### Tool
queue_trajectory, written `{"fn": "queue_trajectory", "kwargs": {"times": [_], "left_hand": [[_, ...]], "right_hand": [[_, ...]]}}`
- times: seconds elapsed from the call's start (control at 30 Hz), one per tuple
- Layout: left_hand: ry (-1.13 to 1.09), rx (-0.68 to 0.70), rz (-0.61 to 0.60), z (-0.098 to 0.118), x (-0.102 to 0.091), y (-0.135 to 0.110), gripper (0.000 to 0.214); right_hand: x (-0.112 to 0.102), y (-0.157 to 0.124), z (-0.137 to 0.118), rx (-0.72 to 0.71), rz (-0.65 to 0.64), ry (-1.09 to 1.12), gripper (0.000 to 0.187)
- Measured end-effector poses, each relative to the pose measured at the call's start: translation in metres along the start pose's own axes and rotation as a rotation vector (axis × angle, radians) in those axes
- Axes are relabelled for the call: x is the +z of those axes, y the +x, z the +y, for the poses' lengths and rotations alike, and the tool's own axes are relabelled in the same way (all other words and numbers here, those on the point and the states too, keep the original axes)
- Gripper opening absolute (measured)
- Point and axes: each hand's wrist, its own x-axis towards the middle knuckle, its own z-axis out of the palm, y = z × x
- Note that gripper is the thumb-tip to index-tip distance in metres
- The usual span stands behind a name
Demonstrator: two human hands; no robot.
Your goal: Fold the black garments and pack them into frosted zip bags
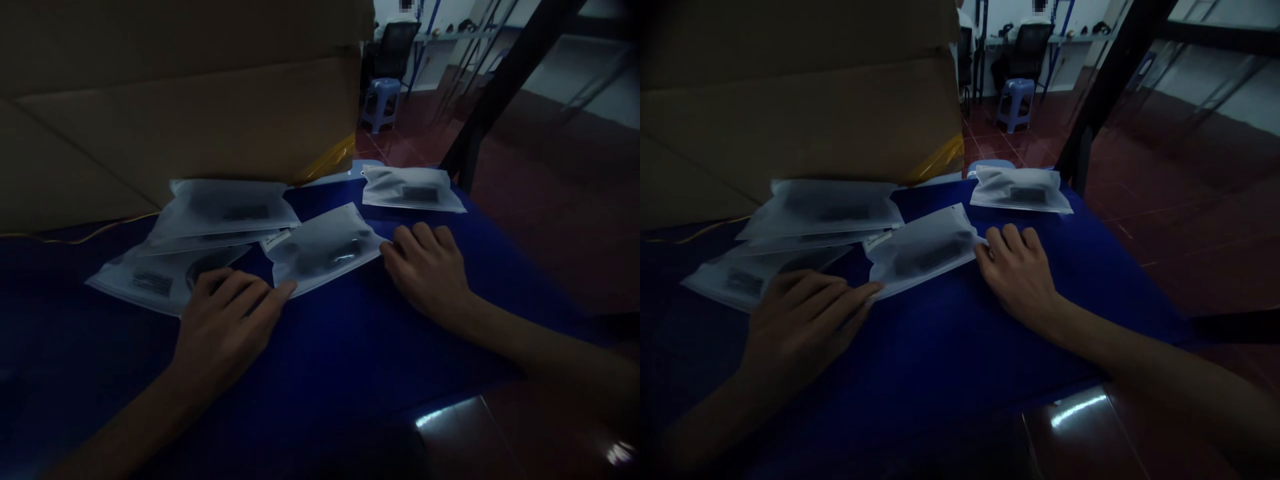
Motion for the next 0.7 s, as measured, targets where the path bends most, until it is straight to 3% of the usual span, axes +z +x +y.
{"fn": "queue_trajectory", "kwargs": {"times": [0.13, 0.23, 0.4, 0.47, 0.6, 0.7], "left_hand": [[0.033, 0.050, -0.001, -0.004, 0.004, -0.005, 0.024], [0.005, 0.081, -0.012, -0.010, 0.009, -0.007, 0.020], [-0.142, 0.161, 0.028, -0.016, 0.007, -0.004, 0.005], [-0.235, 0.193, 0.032, -0.013, 0.002, -0.004, 0.009], [-0.529, 0.241, -0.076, -0.001, -0.005, -0.009, 0.026], [-0.602, 0.151, -0.021, 0.004, -0.003, -0.012, 0.022]], "right_hand": [[0.004, -0.001, 0.005, 0.003, -0.031, -0.002, 0.015], [0.008, 0.000, 0.009, -0.040, 0.026, 0.081, 0.013], [0.015, 0.001, 0.012, -0.231, 0.221, 0.564, 0.007], [0.013, 0.001, 0.009, -0.319, 0.278, 0.773, 0.006], [0.007, 0.001, 0.002, -0.447, 0.248, 1.084, 0.010], [0.004, 0.001, -0.002, -0.460, 0.230, 1.266, 0.013]]}}
